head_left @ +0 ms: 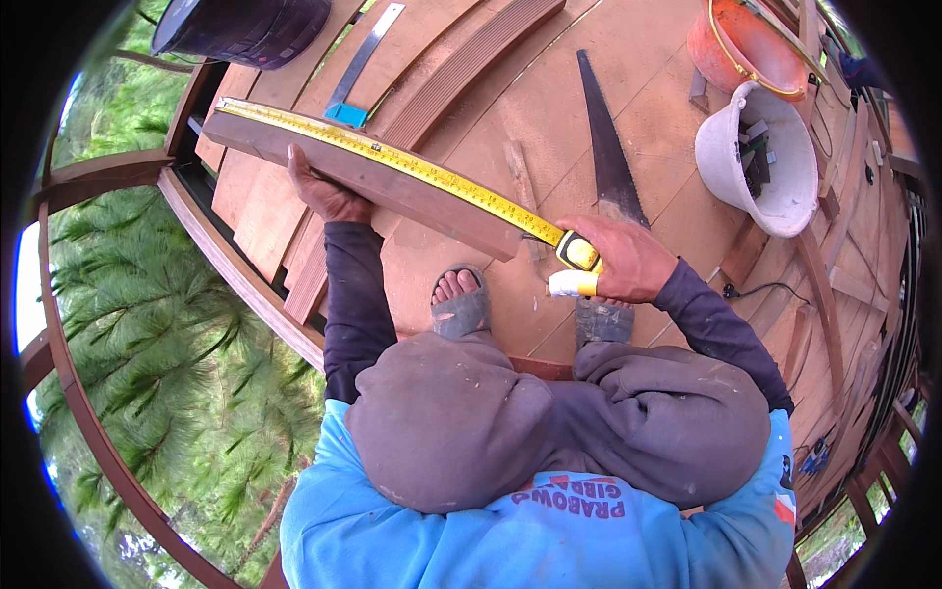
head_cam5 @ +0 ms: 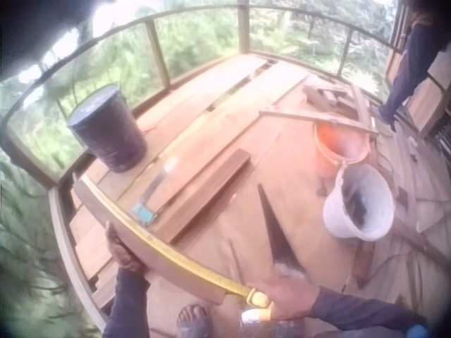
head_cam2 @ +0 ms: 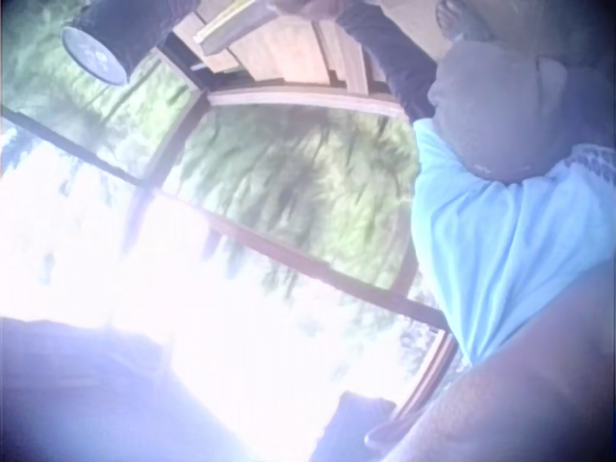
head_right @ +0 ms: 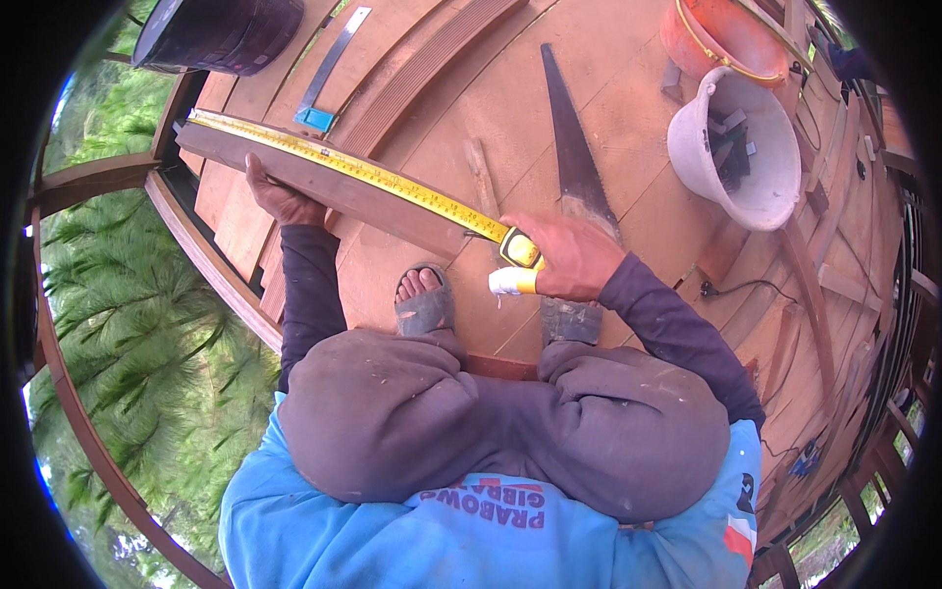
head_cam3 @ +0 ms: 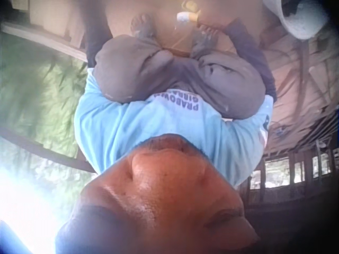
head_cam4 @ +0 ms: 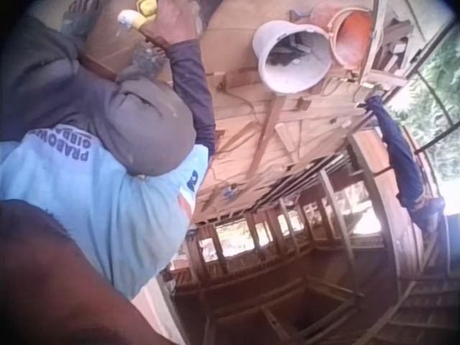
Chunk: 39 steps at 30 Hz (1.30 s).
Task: The person measures a wooden plank with a tape measure, marks it with a pencil and square, then saws the plank with a hand saw on a wooden platform.
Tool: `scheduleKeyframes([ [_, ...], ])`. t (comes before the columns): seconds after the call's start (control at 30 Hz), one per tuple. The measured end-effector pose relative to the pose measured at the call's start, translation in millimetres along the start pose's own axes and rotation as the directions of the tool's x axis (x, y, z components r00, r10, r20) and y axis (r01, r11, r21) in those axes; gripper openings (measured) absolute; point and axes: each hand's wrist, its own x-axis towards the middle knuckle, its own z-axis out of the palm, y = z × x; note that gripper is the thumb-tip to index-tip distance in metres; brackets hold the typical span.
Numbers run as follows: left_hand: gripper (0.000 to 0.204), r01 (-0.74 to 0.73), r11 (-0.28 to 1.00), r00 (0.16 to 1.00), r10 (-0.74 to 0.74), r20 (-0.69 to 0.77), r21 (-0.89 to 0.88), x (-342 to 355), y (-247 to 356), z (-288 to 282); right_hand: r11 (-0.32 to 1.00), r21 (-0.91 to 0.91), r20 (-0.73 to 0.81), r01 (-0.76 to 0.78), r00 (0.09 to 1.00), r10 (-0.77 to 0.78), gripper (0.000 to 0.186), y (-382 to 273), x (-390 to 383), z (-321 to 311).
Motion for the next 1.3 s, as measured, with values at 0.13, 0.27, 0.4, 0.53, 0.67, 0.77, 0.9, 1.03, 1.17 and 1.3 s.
scheduleKeyframes([
  [0.13, 0.064, 0.008, 1.000, 1.000, -0.008, 0.018, -0.005, 7, -3, -15, 1.000, 0.006, -0.015, 0.018, 1.000, -0.018, 0.080, 0, -1, 4],
  [0.27, 0.065, 0.002, 1.000, 1.000, -0.002, 0.026, 0.023, 6, -1, -7, 0.999, -0.026, -0.008, -0.029, 1.000, 0.029, 0.079, 4, -3, 3],
  [0.4, 0.066, -0.072, 0.997, 0.997, 0.071, 0.014, 0.040, 14, 0, -11, 0.997, -0.048, 0.021, -0.061, 0.998, 0.062, 0.078, 8, -8, -1],
  [0.53, 0.066, -0.074, 0.996, 0.997, 0.073, 0.018, 0.044, 21, -1, -24, 0.997, -0.059, 0.015, -0.053, 0.998, 0.054, 0.076, 11, -7, 0],
  [0.67, 0.065, -0.054, 0.998, 0.997, 0.053, 0.052, 0.015, 23, -1, -31, 0.996, -0.080, 0.002, -0.035, 0.999, 0.036, 0.075, 13, -6, 1],
  [0.77, 0.065, -0.016, 1.000, 0.996, 0.016, 0.088, -0.009, 21, -1, -33, 0.996, -0.083, 0.006, -0.034, 0.999, 0.034, 0.076, 14, -6, 1],
  [0.9, 0.064, -0.029, 0.999, 0.999, 0.030, 0.036, -0.019, 16, -1, -24, 0.996, -0.077, 0.006, -0.034, 0.999, 0.034, 0.078, 14, -5, 1],
  [1.03, 0.065, -0.052, 0.999, 0.999, 0.051, 0.018, 0.014, 20, -4, -28, 0.995, -0.088, 0.005, -0.042, 0.999, 0.043, 0.078, 15, -5, 1],
  [1.17, 0.065, -0.041, 0.999, 0.999, 0.040, 0.025, 0.019, 20, -4, -29, 0.994, -0.102, -0.005, -0.031, 1.000, 0.030, 0.078, 18, -4, 5],
  [1.3, 0.065, -0.059, 0.997, 0.998, 0.060, -0.011, 0.044, 15, -4, -23, 0.995, -0.098, 0.001, -0.032, 0.999, 0.032, 0.079, 17, -3, 4],
])
